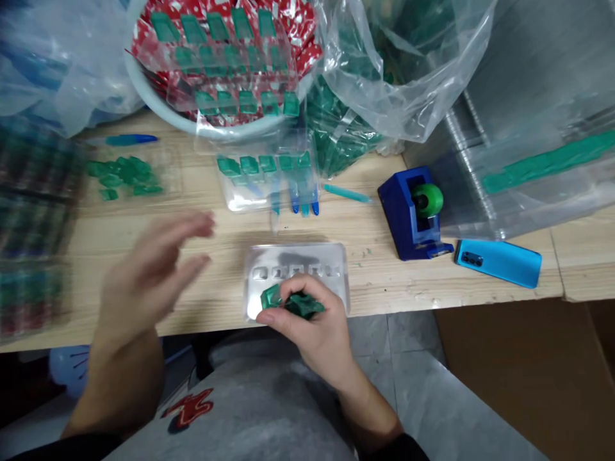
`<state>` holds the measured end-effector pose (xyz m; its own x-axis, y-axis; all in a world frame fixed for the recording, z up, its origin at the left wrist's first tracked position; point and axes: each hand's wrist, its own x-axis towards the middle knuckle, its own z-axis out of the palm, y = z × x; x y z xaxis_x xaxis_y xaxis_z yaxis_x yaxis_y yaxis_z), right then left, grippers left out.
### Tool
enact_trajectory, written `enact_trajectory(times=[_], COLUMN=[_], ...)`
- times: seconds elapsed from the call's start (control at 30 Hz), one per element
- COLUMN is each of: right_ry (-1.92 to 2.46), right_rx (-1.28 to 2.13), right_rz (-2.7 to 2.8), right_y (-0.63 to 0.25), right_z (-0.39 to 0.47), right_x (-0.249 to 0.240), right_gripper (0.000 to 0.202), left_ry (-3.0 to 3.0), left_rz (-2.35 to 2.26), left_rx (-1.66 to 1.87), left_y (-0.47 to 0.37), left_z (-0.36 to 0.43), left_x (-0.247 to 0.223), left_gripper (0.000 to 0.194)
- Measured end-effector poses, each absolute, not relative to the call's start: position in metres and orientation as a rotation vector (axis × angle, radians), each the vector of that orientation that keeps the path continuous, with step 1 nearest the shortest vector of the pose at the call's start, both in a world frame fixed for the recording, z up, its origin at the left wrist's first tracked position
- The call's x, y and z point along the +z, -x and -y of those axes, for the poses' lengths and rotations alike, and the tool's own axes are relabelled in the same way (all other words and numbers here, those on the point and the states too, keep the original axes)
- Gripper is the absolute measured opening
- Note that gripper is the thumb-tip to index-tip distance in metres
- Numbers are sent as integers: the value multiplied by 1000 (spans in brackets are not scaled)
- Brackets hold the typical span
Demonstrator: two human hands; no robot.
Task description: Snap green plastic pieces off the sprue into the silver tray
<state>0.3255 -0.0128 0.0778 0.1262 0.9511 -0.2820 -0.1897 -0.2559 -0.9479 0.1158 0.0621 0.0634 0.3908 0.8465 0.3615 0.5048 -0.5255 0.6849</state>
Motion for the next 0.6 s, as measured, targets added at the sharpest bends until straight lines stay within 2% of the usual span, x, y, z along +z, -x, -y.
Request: enact_trajectory(times=[0.13, 0.3, 0.43, 0.6], right_ry=[1302, 1328, 1333, 1331], right_rx=[1455, 1372, 1292, 1314], right_rz=[872, 895, 988, 1001], right_y=[-326, -326, -325, -328], right_z=[10, 16, 20, 23], right_x=[76, 73, 75, 75], right_gripper=[29, 25, 12, 7], left_ry=[-2024, -1948, -1905, -1760], left_rz=[-711, -753, -836, -795], left_rx=[759, 816, 845, 910], left_y=[-150, -154, -153, -155], left_z=[-33, -27, -24, -19], left_x=[82, 78, 71, 64], left_gripper=[32, 20, 19, 20])
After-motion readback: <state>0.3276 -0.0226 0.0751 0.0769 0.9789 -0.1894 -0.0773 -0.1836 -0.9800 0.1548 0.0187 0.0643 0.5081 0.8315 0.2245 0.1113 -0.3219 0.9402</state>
